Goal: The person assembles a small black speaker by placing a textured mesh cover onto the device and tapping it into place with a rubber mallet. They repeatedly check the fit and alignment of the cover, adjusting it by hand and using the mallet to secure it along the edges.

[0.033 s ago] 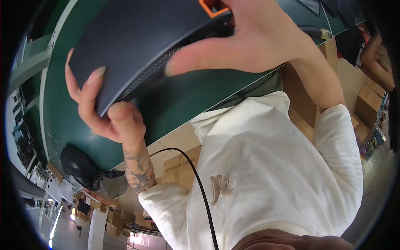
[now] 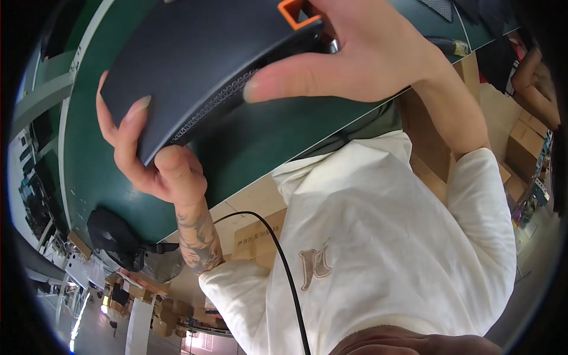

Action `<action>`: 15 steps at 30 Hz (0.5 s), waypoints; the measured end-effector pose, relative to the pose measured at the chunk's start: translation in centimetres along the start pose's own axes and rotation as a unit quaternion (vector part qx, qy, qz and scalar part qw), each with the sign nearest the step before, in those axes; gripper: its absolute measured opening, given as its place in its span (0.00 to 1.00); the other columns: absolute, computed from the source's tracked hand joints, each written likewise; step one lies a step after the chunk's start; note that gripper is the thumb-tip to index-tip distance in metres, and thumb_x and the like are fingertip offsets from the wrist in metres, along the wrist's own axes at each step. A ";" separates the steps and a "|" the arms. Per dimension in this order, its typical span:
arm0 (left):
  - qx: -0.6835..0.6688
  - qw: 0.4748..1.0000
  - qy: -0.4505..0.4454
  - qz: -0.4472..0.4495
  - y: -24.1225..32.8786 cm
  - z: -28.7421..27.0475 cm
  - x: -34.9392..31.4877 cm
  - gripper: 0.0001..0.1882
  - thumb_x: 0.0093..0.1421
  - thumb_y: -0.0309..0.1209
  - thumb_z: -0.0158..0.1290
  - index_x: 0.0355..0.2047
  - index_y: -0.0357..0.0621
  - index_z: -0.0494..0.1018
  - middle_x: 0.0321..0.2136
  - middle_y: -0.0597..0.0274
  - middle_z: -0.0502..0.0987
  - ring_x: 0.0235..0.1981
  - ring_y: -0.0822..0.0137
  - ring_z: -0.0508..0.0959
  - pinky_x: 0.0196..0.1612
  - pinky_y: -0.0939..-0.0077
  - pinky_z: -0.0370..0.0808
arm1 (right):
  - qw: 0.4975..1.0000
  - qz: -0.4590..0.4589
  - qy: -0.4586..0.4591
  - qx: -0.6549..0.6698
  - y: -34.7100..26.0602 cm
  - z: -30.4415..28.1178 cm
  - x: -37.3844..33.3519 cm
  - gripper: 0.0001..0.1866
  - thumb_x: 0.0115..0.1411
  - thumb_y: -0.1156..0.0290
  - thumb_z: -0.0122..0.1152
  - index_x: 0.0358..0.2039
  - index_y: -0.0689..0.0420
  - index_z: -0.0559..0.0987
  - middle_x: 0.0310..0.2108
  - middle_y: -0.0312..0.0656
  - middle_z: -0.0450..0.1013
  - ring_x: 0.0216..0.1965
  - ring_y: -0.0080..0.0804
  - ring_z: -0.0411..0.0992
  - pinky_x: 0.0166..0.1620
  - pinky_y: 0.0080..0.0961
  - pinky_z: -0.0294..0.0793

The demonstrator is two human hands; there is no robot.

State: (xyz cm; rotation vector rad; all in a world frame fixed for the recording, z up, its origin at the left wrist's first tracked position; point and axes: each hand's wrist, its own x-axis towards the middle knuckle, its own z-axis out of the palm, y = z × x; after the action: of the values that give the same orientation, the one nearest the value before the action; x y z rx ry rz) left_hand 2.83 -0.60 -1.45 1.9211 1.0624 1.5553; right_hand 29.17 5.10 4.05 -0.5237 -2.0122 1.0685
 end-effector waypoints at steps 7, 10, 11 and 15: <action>-0.040 0.996 0.018 -0.080 1.0 1.4 -0.6 0.31 0.73 0.55 0.45 0.64 0.46 0.57 0.72 0.34 0.46 0.69 0.44 0.60 0.67 0.46 0.66 | 0.993 0.091 -0.038 0.060 -1.8 -0.5 0.3 0.41 0.58 0.70 0.75 0.68 0.56 0.64 0.59 0.52 0.56 0.56 0.41 0.65 0.57 0.28 0.72; -0.074 0.994 0.025 -0.080 0.8 1.5 -1.1 0.30 0.74 0.52 0.45 0.65 0.48 0.54 0.72 0.41 0.49 0.70 0.44 0.61 0.69 0.43 0.65 | 0.999 0.031 -0.014 0.035 0.2 0.3 0.0 0.40 0.58 0.70 0.75 0.68 0.56 0.64 0.59 0.53 0.56 0.54 0.43 0.66 0.56 0.29 0.73; -0.068 0.995 0.027 -0.074 0.8 1.5 -1.1 0.30 0.74 0.52 0.45 0.65 0.48 0.53 0.72 0.41 0.49 0.70 0.44 0.61 0.69 0.43 0.65 | 0.999 -0.003 -0.004 0.033 2.1 0.8 0.0 0.40 0.58 0.70 0.75 0.68 0.56 0.64 0.59 0.53 0.56 0.54 0.44 0.66 0.56 0.29 0.73; -0.058 0.995 0.032 -0.072 1.0 2.0 -1.0 0.30 0.74 0.54 0.44 0.65 0.48 0.53 0.72 0.41 0.50 0.69 0.45 0.61 0.69 0.44 0.65 | 0.999 -0.003 0.020 0.038 3.0 2.1 -1.1 0.40 0.58 0.70 0.75 0.67 0.56 0.65 0.58 0.54 0.56 0.52 0.45 0.67 0.56 0.29 0.72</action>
State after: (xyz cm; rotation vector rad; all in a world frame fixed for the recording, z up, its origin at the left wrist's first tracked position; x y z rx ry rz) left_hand 4.95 -1.72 -1.83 1.6901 1.0874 1.5697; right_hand 28.13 5.02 0.32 -0.4950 -1.9298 1.1162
